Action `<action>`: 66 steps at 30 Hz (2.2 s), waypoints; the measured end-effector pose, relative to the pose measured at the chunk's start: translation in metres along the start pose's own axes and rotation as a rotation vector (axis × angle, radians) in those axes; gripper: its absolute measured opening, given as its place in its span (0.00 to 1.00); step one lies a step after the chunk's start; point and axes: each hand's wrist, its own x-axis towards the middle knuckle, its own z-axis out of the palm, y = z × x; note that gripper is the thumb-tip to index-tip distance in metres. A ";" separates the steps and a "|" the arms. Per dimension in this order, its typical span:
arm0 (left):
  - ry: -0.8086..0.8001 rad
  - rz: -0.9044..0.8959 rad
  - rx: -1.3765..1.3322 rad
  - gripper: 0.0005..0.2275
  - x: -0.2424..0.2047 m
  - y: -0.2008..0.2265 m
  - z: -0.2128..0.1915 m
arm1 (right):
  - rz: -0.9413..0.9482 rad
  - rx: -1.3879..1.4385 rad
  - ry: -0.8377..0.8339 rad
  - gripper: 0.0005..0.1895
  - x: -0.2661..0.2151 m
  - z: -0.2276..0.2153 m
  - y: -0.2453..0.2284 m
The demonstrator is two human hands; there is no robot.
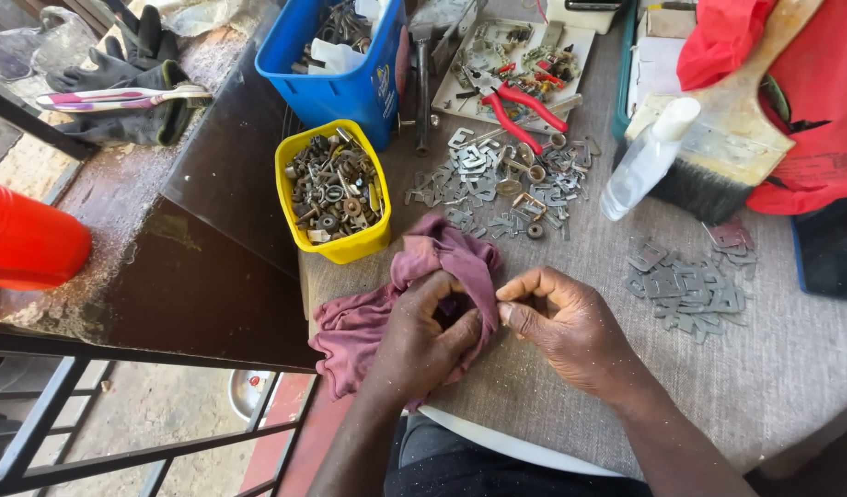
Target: The person uses a yellow-handled screwdriver to scrape and clean small metal parts on a workbench. They repeatedly pick up parts, scrape them, and wipe them with a maroon cloth. The workspace contains a yellow container of hardware, a blue bin, pliers, and a brush.
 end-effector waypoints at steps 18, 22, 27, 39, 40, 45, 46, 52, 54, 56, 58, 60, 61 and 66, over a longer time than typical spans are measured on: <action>0.252 0.017 -0.256 0.07 0.003 -0.041 0.002 | 0.087 -0.169 0.247 0.11 0.007 0.038 -0.008; 0.257 -0.122 -0.831 0.11 0.011 -0.069 0.019 | 0.045 -0.173 0.226 0.10 0.008 0.033 -0.009; 0.234 -0.062 -0.824 0.05 0.016 -0.084 0.020 | 0.079 -0.098 0.233 0.12 0.011 0.035 -0.006; 0.138 -0.180 -0.514 0.12 0.015 -0.060 0.001 | -0.029 -0.160 0.197 0.07 0.024 0.038 -0.003; 0.142 -0.178 -0.517 0.12 0.015 -0.064 0.004 | -0.030 -0.163 0.193 0.07 0.024 0.038 -0.007; 0.105 -0.261 -0.891 0.14 0.017 -0.055 0.007 | -0.052 0.056 0.172 0.02 0.024 0.028 0.001; 0.111 -0.263 -0.891 0.14 0.016 -0.052 0.006 | -0.049 0.056 0.168 0.02 0.023 0.026 0.001; 0.070 -0.332 -1.216 0.11 0.013 -0.041 0.003 | -0.025 0.110 0.196 0.07 0.022 0.026 -0.017; 0.052 -0.212 -1.002 0.15 0.012 -0.044 0.002 | 0.089 -0.008 0.084 0.06 0.023 0.024 -0.014; 0.086 -0.240 -1.012 0.12 0.014 -0.046 0.004 | 0.061 -0.016 0.091 0.08 0.021 0.026 -0.006; 0.133 -0.272 -1.018 0.10 0.013 -0.046 0.003 | 0.038 -0.019 0.087 0.12 0.018 0.030 -0.002; 0.143 -0.223 -0.839 0.15 0.014 -0.044 0.001 | -0.058 -0.237 0.063 0.18 0.014 0.031 -0.006; 0.139 -0.228 -0.842 0.15 0.011 -0.044 0.000 | -0.053 -0.238 0.067 0.18 0.012 0.033 -0.011; 0.247 -0.087 -0.689 0.17 0.017 -0.058 0.007 | -0.217 -0.488 0.075 0.12 0.007 0.020 -0.020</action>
